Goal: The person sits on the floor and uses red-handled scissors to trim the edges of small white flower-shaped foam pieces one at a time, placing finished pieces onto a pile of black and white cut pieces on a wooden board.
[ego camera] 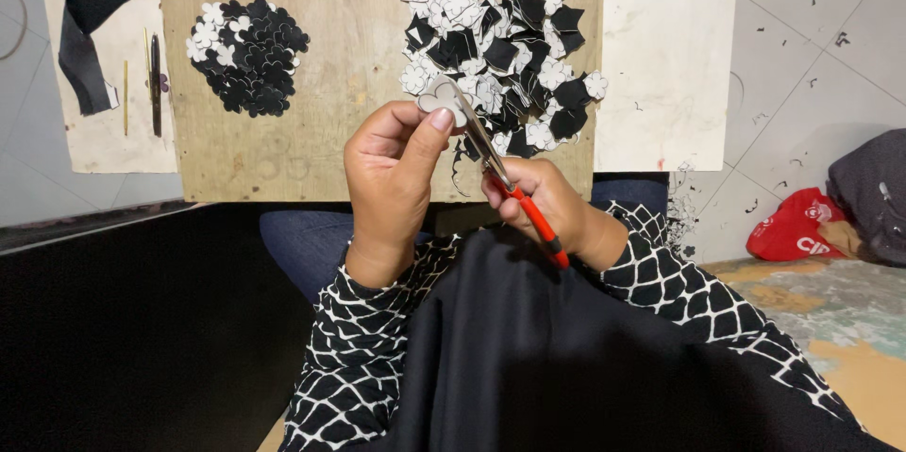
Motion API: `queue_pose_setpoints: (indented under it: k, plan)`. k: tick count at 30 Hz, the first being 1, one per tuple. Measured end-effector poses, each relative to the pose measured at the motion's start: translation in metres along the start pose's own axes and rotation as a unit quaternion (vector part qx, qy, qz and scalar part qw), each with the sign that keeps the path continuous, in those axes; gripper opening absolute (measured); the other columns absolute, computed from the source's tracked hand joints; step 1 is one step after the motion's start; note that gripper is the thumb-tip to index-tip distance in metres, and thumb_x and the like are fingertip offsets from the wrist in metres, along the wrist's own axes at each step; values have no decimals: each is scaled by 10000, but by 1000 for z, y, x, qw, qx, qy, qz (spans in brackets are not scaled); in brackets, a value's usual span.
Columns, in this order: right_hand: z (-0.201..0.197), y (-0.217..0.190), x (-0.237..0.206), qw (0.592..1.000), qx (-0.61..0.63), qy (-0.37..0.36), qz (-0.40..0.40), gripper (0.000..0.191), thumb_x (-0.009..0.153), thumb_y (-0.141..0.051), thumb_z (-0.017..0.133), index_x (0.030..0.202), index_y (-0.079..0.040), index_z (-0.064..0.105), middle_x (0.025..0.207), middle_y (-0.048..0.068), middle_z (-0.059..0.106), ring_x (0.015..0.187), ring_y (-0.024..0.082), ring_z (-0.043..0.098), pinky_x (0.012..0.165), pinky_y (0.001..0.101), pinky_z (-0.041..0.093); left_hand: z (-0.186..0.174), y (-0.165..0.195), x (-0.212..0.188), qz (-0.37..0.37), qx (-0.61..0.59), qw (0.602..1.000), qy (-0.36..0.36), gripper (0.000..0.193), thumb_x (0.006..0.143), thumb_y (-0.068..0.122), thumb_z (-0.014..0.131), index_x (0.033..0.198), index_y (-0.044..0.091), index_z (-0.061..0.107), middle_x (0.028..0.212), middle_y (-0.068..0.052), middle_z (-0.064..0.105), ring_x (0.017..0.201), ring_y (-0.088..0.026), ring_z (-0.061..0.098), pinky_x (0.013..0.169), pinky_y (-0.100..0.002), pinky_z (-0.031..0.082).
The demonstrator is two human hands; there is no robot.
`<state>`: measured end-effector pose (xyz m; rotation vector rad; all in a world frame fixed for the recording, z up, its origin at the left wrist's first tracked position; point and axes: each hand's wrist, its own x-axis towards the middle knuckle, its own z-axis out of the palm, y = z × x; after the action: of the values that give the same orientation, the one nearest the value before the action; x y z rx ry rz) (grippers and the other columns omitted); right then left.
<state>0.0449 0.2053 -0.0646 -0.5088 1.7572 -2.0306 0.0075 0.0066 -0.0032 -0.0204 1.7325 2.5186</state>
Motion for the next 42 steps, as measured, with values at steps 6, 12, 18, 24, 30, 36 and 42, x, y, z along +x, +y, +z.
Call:
queue_pose_setpoints:
  k: [6,12,18,24,30,36,42]
  plan:
    - [0,2,1,1000,20,-11,0,624,976,-676,600,926,-56,556,844,-28,511,765,60,456,682,221,392,-1,2,1,12,32,999,11,122,1038,98,696,1021,-23,691,936,-44,721,844,-66,633,789,-207,512]
    - [-1,0,2,998,52,-32,28,667,939,-704,604,1003,-42,556,872,-28,526,742,45,466,665,206,406,-3,7,1,16,63,998,-14,111,1027,78,706,1022,-32,689,931,-27,713,837,-51,630,768,-196,513]
    - [-3,1,3,998,42,-35,18,692,938,-718,608,1034,-34,565,896,-24,545,782,48,494,686,207,430,-9,10,0,7,82,996,-25,111,1014,65,720,1014,-42,693,931,-30,719,835,-50,637,754,-191,514]
    - [-6,4,1,998,35,-34,40,682,931,-719,609,996,-42,566,864,-27,530,744,49,477,659,212,402,-10,10,1,6,73,997,-22,112,1006,64,725,1015,-44,697,941,-38,726,843,-57,645,767,-198,523]
    - [-6,0,4,999,20,-42,25,676,957,-707,607,1008,-35,563,860,-16,524,774,60,472,689,223,407,-11,11,2,10,77,996,-31,115,1012,73,718,1007,-41,698,936,-30,726,852,-54,646,785,-201,530]
    - [-2,-10,6,998,24,-52,21,750,919,-795,543,1033,-55,550,864,-29,500,743,59,454,661,218,412,-8,13,0,-31,123,990,-58,94,993,68,731,976,-20,702,854,5,668,764,-28,563,685,-193,461]
    - [-3,-12,4,995,67,-65,40,774,895,-814,567,1009,-49,542,846,-26,489,734,63,451,655,219,409,-5,13,-1,3,72,995,-66,77,1026,61,692,1070,0,675,978,2,685,884,-39,607,813,-208,506]
